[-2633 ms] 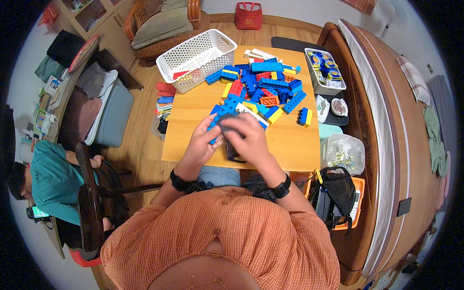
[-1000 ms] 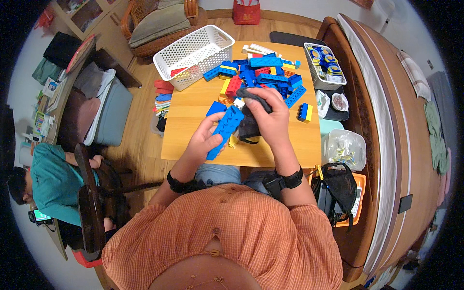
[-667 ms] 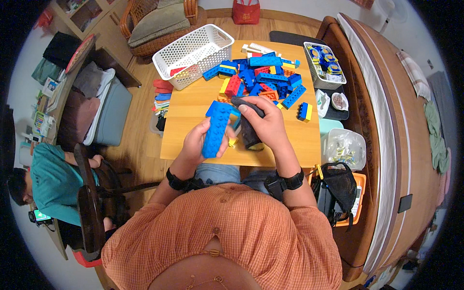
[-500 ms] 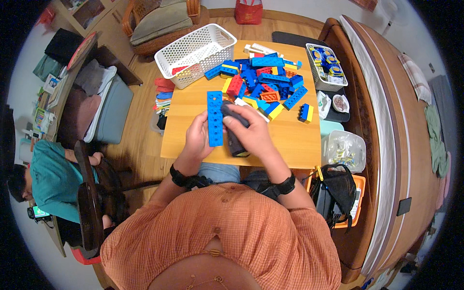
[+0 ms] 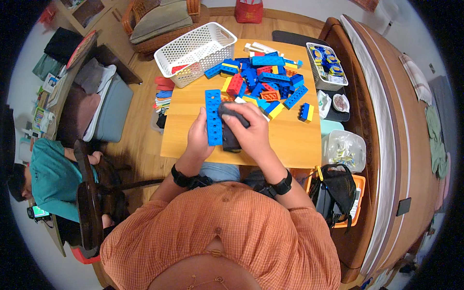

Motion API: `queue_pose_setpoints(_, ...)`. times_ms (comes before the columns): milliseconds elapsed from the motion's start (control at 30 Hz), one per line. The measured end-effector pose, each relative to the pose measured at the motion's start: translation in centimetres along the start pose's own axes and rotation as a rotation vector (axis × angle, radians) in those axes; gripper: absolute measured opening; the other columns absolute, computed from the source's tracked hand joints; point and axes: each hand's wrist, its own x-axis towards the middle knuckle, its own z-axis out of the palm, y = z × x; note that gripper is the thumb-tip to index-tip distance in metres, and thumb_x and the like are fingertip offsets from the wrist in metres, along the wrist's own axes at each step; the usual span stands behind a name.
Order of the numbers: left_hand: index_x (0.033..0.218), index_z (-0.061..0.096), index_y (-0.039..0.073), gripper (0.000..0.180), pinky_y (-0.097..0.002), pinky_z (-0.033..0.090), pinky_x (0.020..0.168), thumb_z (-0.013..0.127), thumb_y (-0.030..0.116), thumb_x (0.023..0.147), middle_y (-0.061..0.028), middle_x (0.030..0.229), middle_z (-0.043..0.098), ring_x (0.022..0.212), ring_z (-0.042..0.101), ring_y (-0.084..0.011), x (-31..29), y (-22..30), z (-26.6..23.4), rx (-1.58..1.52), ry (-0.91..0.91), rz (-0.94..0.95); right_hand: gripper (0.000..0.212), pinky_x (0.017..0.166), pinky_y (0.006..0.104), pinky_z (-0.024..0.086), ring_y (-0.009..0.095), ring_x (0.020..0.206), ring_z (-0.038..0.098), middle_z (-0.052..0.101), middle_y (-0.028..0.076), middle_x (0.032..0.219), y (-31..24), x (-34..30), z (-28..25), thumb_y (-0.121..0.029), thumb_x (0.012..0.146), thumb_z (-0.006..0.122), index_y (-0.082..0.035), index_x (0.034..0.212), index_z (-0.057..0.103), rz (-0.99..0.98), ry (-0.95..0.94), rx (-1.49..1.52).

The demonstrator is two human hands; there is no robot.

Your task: The person constructs a model out of plastic interlocking toy blocks at a wooden table, taking blocks from a container and attaching them together by hand while wiping some pieces down with a small black cloth.

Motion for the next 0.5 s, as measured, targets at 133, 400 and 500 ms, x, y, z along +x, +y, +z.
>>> queue_pose_setpoints(133,0.136,0.048,-0.003,0.047,-0.0386,0.048,0.104,0.032,0.032,0.109,-0.0148,0.128,0.060,0.117,0.060,-0.0221,0.3,-0.7,-0.2,0.078,-0.015,0.011,0.024,0.076,0.0344,0.052,0.026,0.086,0.064,0.067,0.012,0.094,-0.1,1.3,0.1,-0.008,0.081,0.075,-0.005,0.104,0.074,-0.151,0.011,-0.130)
queue_pose_setpoints(400,0.121,0.054,0.003,0.042,-0.0354,0.053,0.082,0.037,0.040,0.108,-0.0095,0.107,0.064,0.095,0.063,-0.0201,2.8,1.6,-1.5,-0.110,0.002,0.083,0.023,0.077,0.0358,0.053,0.028,0.089,0.065,0.066,0.012,0.096,0.8,-2.8,0.7,-0.011,0.080,0.076,-0.008,0.103,0.075,-0.122,-0.284,-0.115)
queue_pose_setpoints(500,0.122,0.053,0.003,0.036,-0.0348,0.053,0.081,0.045,0.035,0.106,-0.0106,0.107,0.063,0.094,0.063,-0.0209,3.2,2.0,-2.2,-0.111,-0.022,0.113,0.022,0.075,0.0351,0.052,0.026,0.086,0.064,0.067,0.010,0.092,1.4,-3.2,0.1,-0.008,0.080,0.074,-0.007,0.103,0.075,-0.112,-0.346,-0.092)
